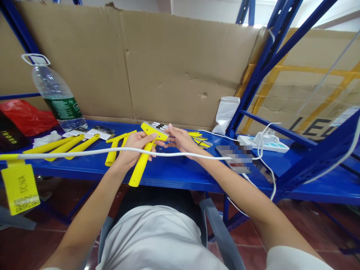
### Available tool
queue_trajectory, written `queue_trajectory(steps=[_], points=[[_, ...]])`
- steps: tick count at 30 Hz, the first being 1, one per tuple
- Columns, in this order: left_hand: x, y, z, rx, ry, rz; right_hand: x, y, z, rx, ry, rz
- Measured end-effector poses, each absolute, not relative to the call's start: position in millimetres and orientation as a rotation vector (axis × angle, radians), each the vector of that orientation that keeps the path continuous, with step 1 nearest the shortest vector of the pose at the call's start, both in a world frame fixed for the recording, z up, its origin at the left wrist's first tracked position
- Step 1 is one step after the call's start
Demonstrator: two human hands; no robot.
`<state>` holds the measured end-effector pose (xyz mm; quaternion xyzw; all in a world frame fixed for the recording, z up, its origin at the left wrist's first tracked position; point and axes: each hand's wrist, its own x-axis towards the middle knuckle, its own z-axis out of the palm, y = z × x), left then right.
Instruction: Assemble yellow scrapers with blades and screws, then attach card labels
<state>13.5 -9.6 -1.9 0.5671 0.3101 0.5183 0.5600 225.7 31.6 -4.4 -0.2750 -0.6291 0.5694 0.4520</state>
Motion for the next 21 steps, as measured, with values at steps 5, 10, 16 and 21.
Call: queue_trajectory(steps=[5, 10, 16, 21], points=[[6, -10, 3, 1.345, 0.719, 1.266, 232, 50, -15, -0.848, -1.933, 0.816], [-11, -5, 6, 1.370, 0.764, 1.365, 228, 61, -10, -0.816, -2.236, 0.642], [-22, 1, 7, 1.365, 0.753, 1.448, 213, 69, 2, -0.746, -2.548, 0.615], [-20, 1, 6, 1.393, 0.761, 1.416, 222, 63, 0, -0.815, -2.580, 0.609]])
